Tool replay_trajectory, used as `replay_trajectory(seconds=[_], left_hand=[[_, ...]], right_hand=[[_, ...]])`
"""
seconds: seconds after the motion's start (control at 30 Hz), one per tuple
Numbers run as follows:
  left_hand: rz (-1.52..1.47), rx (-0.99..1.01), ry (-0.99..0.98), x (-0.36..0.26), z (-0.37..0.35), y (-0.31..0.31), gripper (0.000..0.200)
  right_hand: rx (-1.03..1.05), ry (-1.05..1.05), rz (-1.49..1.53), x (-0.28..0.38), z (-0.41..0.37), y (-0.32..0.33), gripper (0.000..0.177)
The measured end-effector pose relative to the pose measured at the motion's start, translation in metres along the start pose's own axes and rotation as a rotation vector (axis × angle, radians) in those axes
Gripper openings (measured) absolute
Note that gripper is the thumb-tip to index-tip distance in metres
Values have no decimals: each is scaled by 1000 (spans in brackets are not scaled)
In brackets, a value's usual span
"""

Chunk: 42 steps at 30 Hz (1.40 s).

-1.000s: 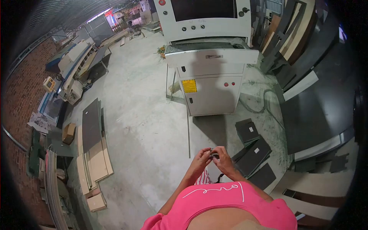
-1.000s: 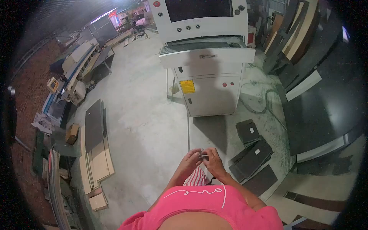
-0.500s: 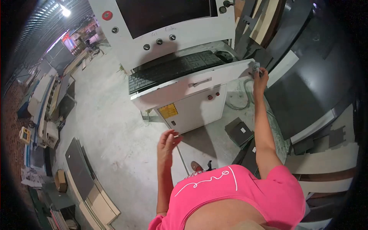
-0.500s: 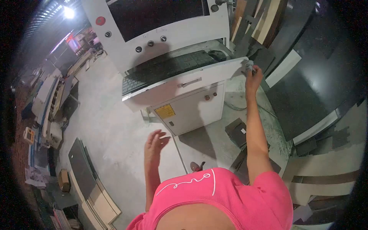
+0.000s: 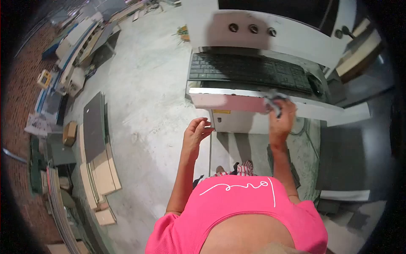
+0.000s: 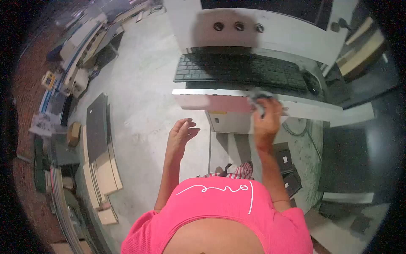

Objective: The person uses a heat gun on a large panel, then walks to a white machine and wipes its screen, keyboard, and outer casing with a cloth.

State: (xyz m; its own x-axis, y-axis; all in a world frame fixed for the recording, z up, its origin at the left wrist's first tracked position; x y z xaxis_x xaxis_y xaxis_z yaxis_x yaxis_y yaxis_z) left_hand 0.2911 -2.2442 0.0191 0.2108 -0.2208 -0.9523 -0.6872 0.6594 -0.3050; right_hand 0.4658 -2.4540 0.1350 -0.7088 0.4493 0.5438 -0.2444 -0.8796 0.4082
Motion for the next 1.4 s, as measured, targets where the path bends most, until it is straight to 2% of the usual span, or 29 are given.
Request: replay_trajectory(seconds=[0.07,0.1,0.13,0.2,0.23,0.3,0.43,0.5,0.57,0.63,0.7,0.77,0.83,0.9,0.93,1.0,1.03,1.1,1.13,1.23,1.3,1.37,1.4], left_hand=[[-28,-34,-10,-1,-4,4,30],[-25,-52,-19,-1,-5,9,30],[-46,-69,-19,1,-7,13,30],[-66,-115,-10,4,-13,23,29],[-64,-122,-7,5,-15,28,29],[-89,-179,-14,8,-19,42,29],[-115,-267,-17,7,-25,59,29],[-113,-244,-3,6,-25,61,30],[-78,-308,-27,5,-21,68,28],[-63,-304,-8,10,-12,67,28],[-57,-268,8,13,1,58,26],[-91,-189,-8,12,15,45,24],[-100,-137,-6,8,27,28,22],[-150,16,-110,-5,37,4,23],[-151,35,-114,-7,38,-2,23],[-63,115,-158,-14,42,-21,26],[-74,142,-183,-19,43,-30,26],[43,200,-233,-26,40,-45,26],[35,215,-255,-31,40,-51,26],[123,107,-244,-33,45,-48,27],[108,127,-247,-34,46,-50,35],[90,124,-271,-36,45,-49,32],[82,107,-270,-36,45,-49,29]], right_hand=[[222,-20,231,37,-10,-36,44],[227,79,286,54,-16,-51,46],[353,52,367,67,-23,-69,43],[275,246,352,109,-28,-81,35],[286,288,369,120,-33,-92,27],[286,358,478,134,-45,-110,24],[356,305,418,115,-66,-124,24],[402,200,432,83,-67,-114,25],[398,117,389,46,-70,-93,26],[444,-66,357,-6,-74,-80,27],[342,-100,331,-42,-61,-45,22],[248,-297,23,-122,-69,-25,18],[68,-518,136,-202,-77,17,18],[-234,-786,440,-255,-75,66,21],[-253,-783,439,-251,-66,82,21],[-452,-863,479,-253,-48,111,23],[-482,-840,490,-257,-42,113,23],[-348,-850,427,-266,-37,103,18],[-337,-863,557,-248,-27,95,17],[-329,-792,573,-177,19,111,16],[-367,-682,604,-162,60,133,16],[-349,-338,109,-123,124,168,18],[-372,-213,84,-106,155,180,20]])
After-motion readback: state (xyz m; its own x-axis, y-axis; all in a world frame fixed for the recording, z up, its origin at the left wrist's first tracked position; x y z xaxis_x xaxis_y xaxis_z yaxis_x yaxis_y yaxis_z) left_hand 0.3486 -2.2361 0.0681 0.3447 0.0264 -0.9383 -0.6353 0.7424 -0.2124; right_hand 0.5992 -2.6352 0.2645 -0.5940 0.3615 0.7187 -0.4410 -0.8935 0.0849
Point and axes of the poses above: each hand's wrist, its own z-axis towards the middle knuckle, its own y-axis out of the back of the hand, x = y × z, the point moved 9 cm from there along z, towards the middle knuckle, and after that the axes turned 8 degrees about -y, right-handed, at the moved point
